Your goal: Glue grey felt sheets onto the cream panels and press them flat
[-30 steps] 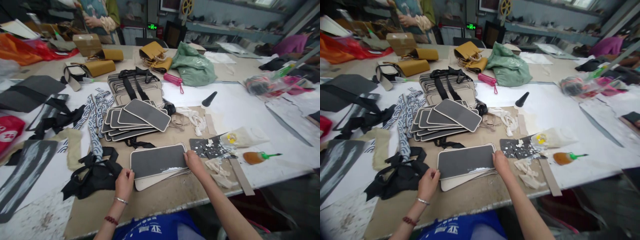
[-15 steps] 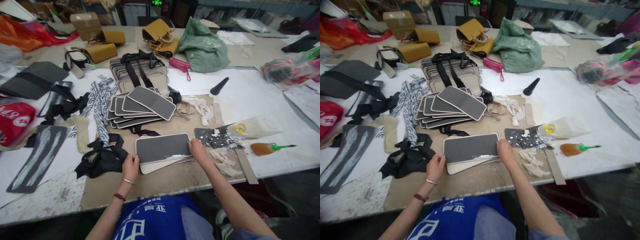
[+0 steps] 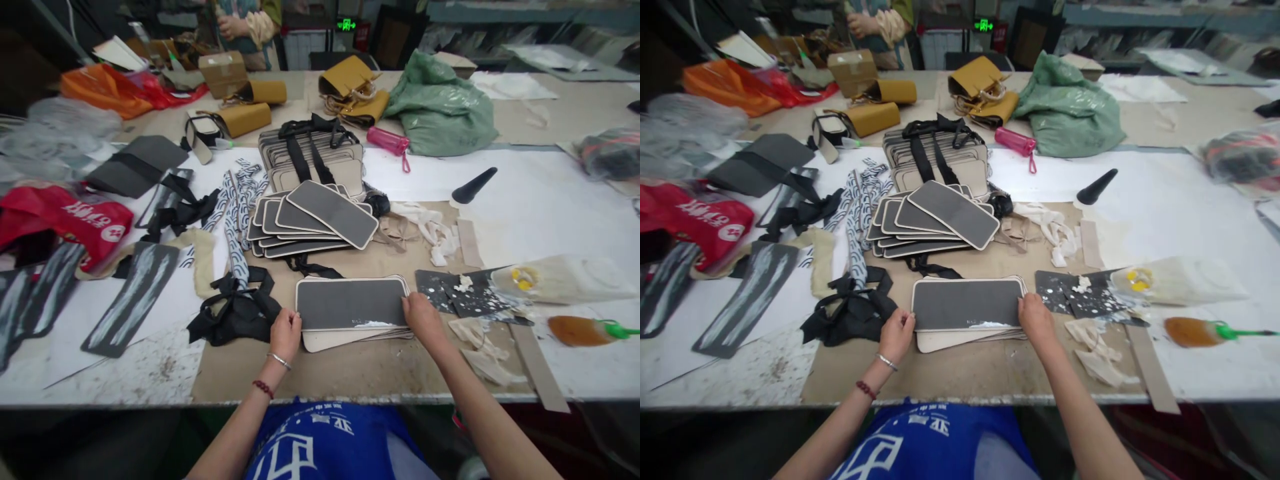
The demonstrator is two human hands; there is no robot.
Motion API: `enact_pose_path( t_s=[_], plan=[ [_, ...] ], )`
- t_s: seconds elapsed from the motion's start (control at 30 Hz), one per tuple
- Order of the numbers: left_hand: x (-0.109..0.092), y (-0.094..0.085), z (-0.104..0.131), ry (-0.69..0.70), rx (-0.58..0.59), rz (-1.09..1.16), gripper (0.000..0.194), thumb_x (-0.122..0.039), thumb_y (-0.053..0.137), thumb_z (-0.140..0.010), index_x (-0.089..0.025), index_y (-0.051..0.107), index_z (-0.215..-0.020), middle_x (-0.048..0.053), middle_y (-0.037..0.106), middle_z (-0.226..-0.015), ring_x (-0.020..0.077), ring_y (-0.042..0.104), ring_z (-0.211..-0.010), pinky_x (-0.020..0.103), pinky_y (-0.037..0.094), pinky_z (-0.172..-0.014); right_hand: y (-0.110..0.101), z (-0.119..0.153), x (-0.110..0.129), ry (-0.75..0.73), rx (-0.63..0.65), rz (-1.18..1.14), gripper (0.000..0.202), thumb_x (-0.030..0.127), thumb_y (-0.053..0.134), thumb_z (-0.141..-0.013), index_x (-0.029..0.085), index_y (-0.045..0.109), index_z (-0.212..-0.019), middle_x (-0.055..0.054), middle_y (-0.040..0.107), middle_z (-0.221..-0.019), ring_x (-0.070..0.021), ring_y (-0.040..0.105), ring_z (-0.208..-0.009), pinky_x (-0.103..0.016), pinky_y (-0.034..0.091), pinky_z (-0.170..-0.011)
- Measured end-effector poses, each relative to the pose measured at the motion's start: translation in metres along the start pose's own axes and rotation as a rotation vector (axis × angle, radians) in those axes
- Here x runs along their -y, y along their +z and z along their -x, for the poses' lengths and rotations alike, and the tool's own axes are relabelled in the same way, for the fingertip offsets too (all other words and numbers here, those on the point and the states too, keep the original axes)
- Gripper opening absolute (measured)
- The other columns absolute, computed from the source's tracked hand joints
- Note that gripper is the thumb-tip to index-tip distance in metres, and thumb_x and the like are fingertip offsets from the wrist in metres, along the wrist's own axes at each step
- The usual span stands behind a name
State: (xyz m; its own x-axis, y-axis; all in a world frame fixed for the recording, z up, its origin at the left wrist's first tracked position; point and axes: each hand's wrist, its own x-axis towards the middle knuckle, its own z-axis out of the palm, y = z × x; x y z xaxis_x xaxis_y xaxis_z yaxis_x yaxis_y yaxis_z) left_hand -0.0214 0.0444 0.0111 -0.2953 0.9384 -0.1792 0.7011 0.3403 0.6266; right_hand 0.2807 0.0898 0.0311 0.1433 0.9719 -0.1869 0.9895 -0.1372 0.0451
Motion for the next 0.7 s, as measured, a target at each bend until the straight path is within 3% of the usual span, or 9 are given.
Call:
enact_pose_path(
  t_s=[0.27, 0.37, 0.4, 0.53, 0.7],
  plan=[
    [0.001, -0.001, -0.001, -0.006, 0.000, 0.052, 0.016, -0.025, 0.043, -0.074, -0.021, 0.041, -0.059, -0.001, 0.049, -0.056, 0.0152, 0.050, -0.057, 0.026, 0.037, -0.059, 0.007, -0.001, -0.004, -0.017, -0.019, 0.022, 0.020, 0.025, 0.040, -0.090, 0.011, 0.053, -0.085, -0.012, 0.058, -0.087, -0.0184, 0.057, -0.079, -0.026, 0.038, -0.063],
    [0.002, -0.003, -0.005, -0.083, -0.055, 0.216, 0.004, -0.022, 0.051, -0.067, -0.019, 0.049, -0.068, 0.000, 0.054, -0.064, 0.0150, 0.054, -0.062, 0.027, 0.041, -0.063, 0.007, -0.002, -0.004, -0.016, -0.012, 0.015, 0.021, 0.026, 0.039, -0.090, 0.011, 0.053, -0.085, -0.011, 0.057, -0.087, -0.0181, 0.057, -0.078, -0.026, 0.038, -0.063],
    [0.002, -0.003, -0.006, -0.121, -0.063, 0.298, 0.008, -0.021, 0.052, -0.066, -0.018, 0.051, -0.072, 0.001, 0.056, -0.068, 0.0150, 0.055, -0.064, 0.027, 0.042, -0.064, 0.007, -0.002, -0.004, -0.013, -0.010, 0.012, 0.021, 0.026, 0.039, -0.090, 0.011, 0.053, -0.085, -0.011, 0.057, -0.087, -0.0181, 0.057, -0.078, -0.026, 0.037, -0.063],
    [0.002, -0.003, -0.015, -0.192, -0.003, 0.481, 0.019, -0.027, 0.051, -0.067, -0.015, 0.056, -0.081, 0.003, 0.061, -0.069, 0.0152, 0.057, -0.064, 0.027, 0.044, -0.062, 0.006, -0.002, -0.003, -0.004, -0.002, -0.010, 0.021, 0.026, 0.039, -0.090, 0.012, 0.054, -0.084, -0.011, 0.056, -0.088, -0.0181, 0.056, -0.079, -0.026, 0.037, -0.064],
    [-0.001, -0.005, -0.025, -0.117, 0.100, 0.530, 0.029, -0.044, 0.054, -0.066, -0.015, 0.056, -0.070, -0.001, 0.057, -0.059, 0.0129, 0.053, -0.058, 0.023, 0.041, -0.058, 0.004, -0.002, -0.001, 0.024, 0.029, -0.030, 0.019, 0.025, 0.039, -0.090, 0.012, 0.053, -0.086, -0.011, 0.056, -0.090, -0.0179, 0.056, -0.081, -0.026, 0.037, -0.066]
  ],
)
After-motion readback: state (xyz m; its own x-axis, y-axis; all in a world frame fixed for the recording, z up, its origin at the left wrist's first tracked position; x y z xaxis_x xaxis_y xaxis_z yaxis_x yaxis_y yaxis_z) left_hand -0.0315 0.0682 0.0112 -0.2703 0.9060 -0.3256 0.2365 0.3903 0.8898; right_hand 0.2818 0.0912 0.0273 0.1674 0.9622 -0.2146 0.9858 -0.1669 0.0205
